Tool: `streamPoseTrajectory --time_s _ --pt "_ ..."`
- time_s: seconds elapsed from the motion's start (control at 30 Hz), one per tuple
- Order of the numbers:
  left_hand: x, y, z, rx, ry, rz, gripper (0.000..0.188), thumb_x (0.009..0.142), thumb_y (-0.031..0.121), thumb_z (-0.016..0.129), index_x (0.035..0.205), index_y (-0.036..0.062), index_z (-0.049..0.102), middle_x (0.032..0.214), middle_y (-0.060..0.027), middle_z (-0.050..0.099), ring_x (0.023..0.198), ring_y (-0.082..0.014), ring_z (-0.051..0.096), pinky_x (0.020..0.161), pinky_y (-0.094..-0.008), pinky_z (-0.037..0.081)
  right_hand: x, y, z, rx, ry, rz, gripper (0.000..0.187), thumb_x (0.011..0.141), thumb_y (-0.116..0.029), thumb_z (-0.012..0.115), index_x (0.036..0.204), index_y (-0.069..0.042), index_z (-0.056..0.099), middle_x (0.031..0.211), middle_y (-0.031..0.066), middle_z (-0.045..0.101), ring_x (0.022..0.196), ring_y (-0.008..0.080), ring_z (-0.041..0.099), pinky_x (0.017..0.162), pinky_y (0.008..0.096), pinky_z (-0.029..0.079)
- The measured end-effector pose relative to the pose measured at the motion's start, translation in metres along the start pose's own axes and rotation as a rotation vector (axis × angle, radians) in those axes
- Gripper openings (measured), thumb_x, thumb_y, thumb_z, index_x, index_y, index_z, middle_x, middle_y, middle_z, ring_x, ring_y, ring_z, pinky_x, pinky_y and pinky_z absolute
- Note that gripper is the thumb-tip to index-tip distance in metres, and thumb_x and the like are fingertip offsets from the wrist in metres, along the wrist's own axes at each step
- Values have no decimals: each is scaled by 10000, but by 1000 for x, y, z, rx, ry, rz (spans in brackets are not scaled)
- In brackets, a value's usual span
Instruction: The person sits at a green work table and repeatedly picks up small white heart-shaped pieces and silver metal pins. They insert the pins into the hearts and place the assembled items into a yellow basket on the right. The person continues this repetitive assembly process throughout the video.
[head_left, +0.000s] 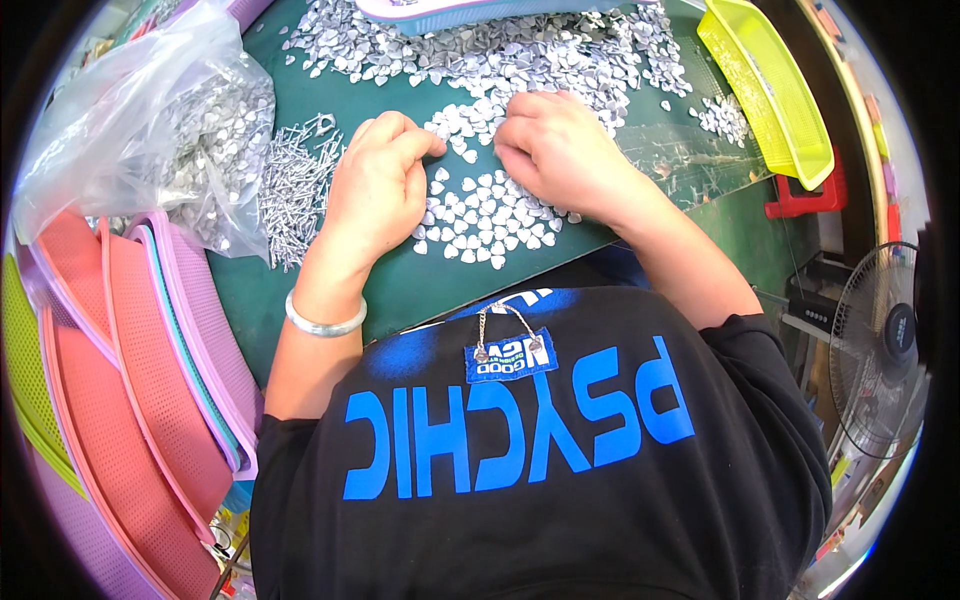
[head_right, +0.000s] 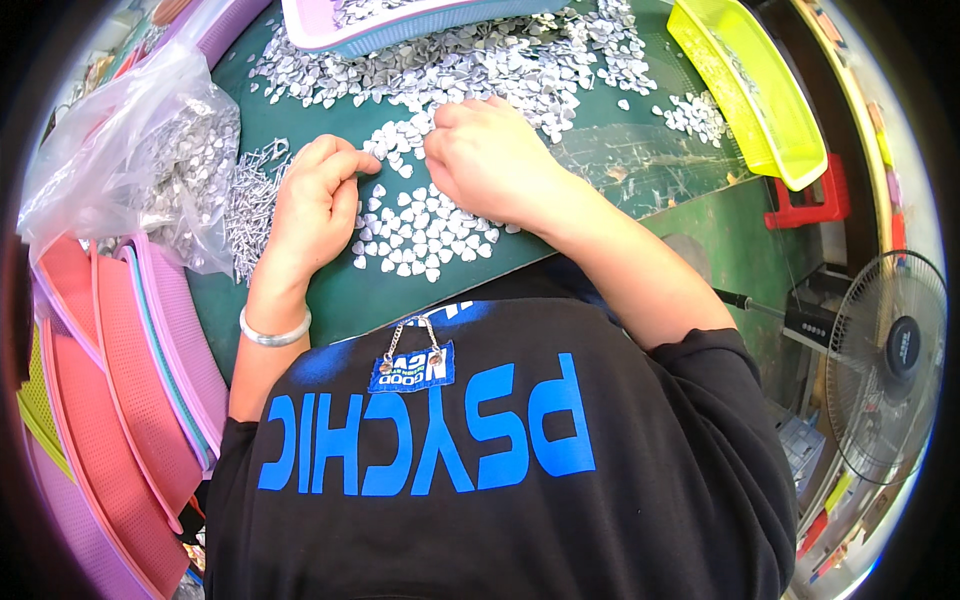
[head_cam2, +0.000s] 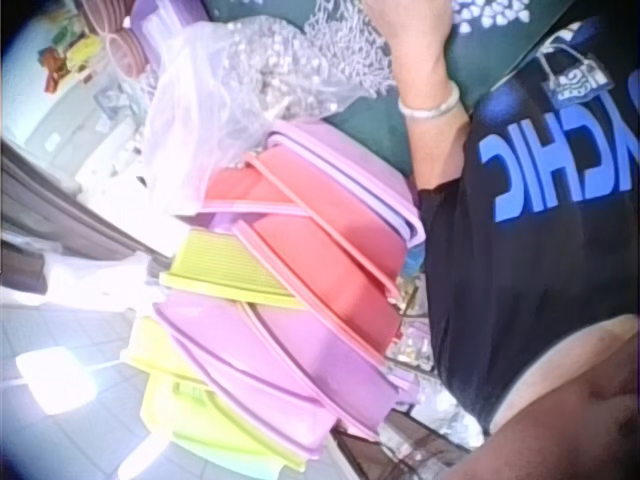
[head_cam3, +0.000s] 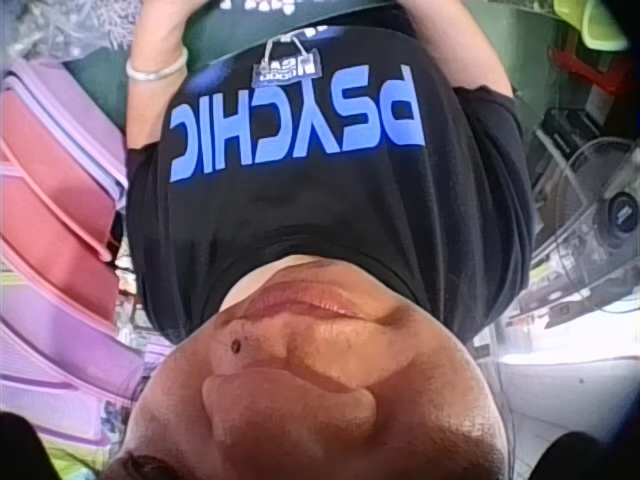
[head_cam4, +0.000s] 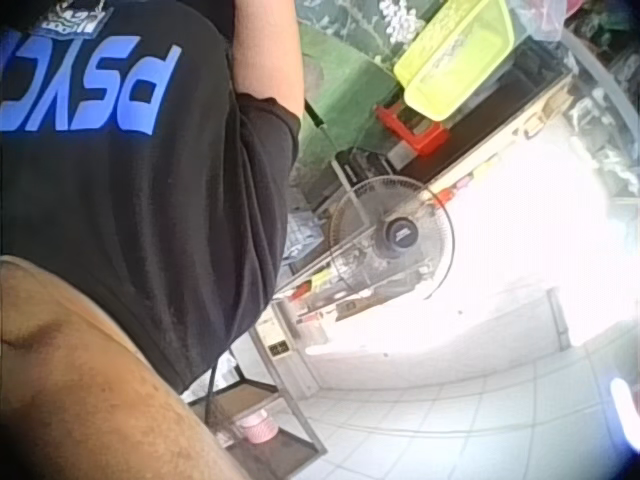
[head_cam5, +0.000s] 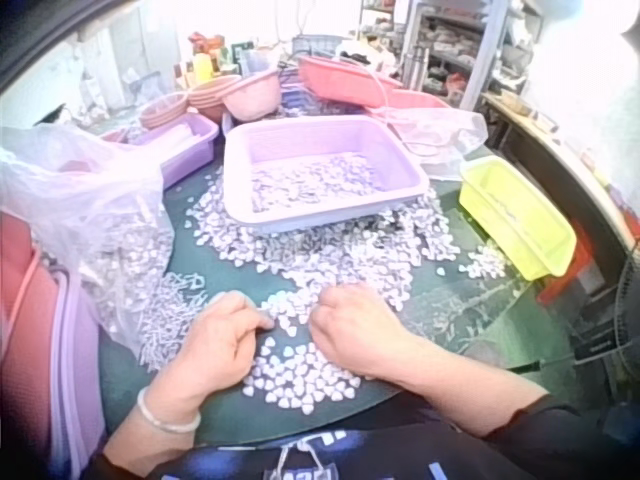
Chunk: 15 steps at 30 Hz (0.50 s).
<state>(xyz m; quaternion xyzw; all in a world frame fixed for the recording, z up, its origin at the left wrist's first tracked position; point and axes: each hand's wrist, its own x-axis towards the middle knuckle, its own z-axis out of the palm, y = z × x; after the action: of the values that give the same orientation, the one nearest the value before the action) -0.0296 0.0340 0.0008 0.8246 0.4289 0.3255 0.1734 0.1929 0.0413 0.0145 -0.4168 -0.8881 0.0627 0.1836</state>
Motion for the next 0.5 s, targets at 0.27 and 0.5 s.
streamPoseTrajectory --time_s 0.27,0.5 --pt "0 6 0 7 -102 6 334 761 -79 546 995 84 721 881 -93 537 864 -278 537 790 -361 456 -3 4 -9 135 -71 10 48 784 -108 647 796 -62 652 800 58 566 781 271 579 723 394 429" --pt "-1 7 -3 39 -125 25 325 751 -77 549 973 78 727 861 -85 530 851 -274 532 789 -361 455 -8 -3 -9 132 11 -83 49 767 -78 645 812 -65 634 793 50 543 770 270 564 725 381 421"
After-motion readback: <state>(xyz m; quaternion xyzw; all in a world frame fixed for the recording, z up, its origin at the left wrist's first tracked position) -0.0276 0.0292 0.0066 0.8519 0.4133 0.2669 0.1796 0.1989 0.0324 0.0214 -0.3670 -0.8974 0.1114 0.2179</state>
